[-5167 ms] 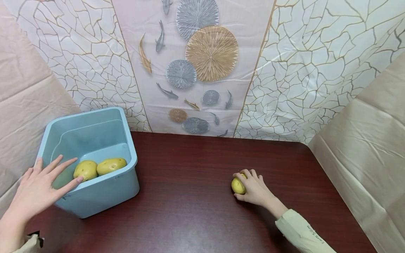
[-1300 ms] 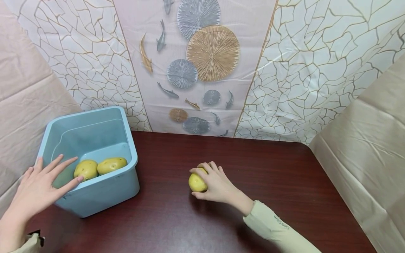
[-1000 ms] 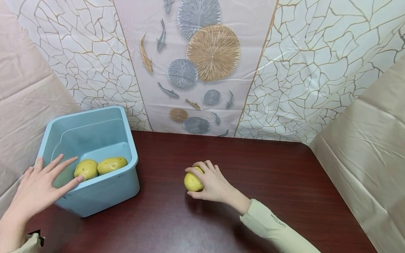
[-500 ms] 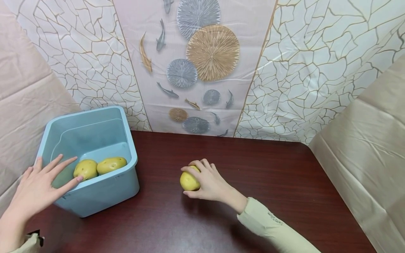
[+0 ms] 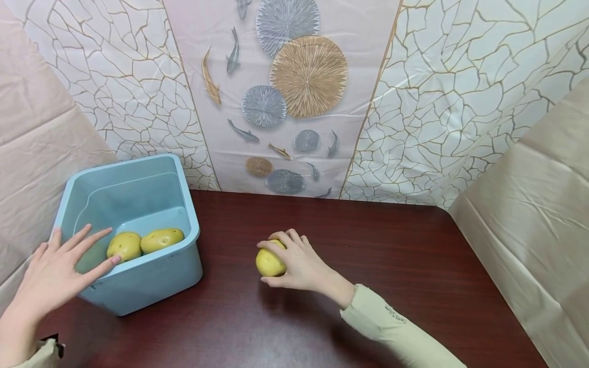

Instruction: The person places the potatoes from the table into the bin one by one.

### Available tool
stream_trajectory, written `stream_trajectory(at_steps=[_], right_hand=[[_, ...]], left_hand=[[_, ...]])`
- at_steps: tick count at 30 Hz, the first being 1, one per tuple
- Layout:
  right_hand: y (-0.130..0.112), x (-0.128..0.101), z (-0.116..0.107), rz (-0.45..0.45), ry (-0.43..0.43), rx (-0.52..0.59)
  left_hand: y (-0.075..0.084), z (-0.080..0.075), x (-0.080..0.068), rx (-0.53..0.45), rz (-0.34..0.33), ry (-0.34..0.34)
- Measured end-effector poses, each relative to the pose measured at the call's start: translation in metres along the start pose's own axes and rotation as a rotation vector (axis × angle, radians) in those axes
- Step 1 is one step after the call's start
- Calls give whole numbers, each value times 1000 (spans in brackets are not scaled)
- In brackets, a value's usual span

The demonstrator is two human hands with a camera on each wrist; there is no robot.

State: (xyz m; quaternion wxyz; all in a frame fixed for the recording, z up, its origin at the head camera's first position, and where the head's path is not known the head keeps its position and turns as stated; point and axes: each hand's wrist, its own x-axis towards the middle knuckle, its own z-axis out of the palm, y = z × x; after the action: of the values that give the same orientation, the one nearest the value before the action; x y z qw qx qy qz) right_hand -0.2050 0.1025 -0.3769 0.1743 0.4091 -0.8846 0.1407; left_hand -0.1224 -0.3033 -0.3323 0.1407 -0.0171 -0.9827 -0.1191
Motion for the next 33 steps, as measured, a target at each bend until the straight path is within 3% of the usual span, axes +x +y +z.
stream_trajectory(at_steps=[33], right_hand=[[-21,22,-8,-63,43,33]], left_hand=[[0,-1,0,8,-9,-19]])
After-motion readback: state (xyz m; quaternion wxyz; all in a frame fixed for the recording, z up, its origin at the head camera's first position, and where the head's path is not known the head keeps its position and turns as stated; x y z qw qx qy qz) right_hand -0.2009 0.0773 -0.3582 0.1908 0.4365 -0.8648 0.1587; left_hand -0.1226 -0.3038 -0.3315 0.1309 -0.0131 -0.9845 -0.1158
